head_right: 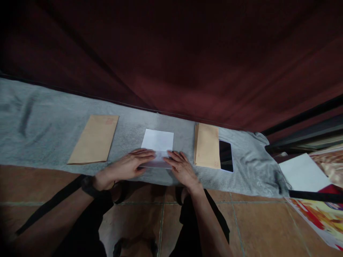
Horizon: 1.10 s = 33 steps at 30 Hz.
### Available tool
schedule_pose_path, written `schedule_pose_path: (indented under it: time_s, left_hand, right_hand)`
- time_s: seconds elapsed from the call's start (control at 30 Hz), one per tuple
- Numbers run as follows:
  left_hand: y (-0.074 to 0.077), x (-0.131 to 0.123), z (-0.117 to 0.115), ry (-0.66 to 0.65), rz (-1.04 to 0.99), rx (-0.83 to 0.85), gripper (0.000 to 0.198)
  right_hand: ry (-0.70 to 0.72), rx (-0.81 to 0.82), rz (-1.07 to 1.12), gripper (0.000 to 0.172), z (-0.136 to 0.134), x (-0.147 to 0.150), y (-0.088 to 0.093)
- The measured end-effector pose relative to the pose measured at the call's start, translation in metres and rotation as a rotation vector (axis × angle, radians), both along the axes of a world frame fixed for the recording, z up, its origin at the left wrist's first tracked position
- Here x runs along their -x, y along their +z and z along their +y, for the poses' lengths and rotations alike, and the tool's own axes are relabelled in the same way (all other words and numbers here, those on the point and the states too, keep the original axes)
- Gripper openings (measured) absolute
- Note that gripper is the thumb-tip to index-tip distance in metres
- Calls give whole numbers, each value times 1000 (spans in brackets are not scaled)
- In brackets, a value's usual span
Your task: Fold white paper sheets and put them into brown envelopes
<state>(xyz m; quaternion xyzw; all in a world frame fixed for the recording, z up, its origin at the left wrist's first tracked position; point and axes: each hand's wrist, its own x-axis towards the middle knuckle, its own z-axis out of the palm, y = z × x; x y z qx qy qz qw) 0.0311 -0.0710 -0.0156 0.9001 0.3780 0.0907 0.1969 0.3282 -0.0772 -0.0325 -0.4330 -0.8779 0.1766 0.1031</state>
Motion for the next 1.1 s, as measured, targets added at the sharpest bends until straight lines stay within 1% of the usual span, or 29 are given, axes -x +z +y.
schedule_pose_path:
  time_s: [0.1,0.2,0.33,0.4,0.5,0.6,0.73,0.83,0.93,1.03,1.1]
  left_hand:
    - [-6,23,8,19,-52,53,63]
    - [-13,34,13,55,-116,61,59]
    - [-18,35,16,96,-160,39,41]
    - [-20,35,16,105,-172,28,36]
    - [-24,37,16,101,-190,8,36]
    - [-27,39,15,92,-195,-4,40]
    - [-25,36,12,96,-172,-29,50]
    - [-22,31,10,111,-131,-46,49]
    - [-20,28,9,121,-143,-45,47]
    - [-15,28,8,121,-182,-13,49]
    - [-10,27,7,137,-191,28,47]
  right_hand:
    - [1,8,13,51,1,-1,3]
    - [-10,16,22,48,2,0,4]
    - [0,37,46,42,3,0,8]
    - [5,46,69,38,3,0,9]
    - [-5,56,96,36,3,0,9]
    - [-3,58,106,38,3,0,7]
    - [-29,22,95,45,3,0,4]
    - [-68,-3,88,45,3,-1,2]
    - [-71,1,90,48,3,-2,3]
    - [-77,14,104,49,5,-3,5]
    - [-66,39,135,46,7,-3,6]
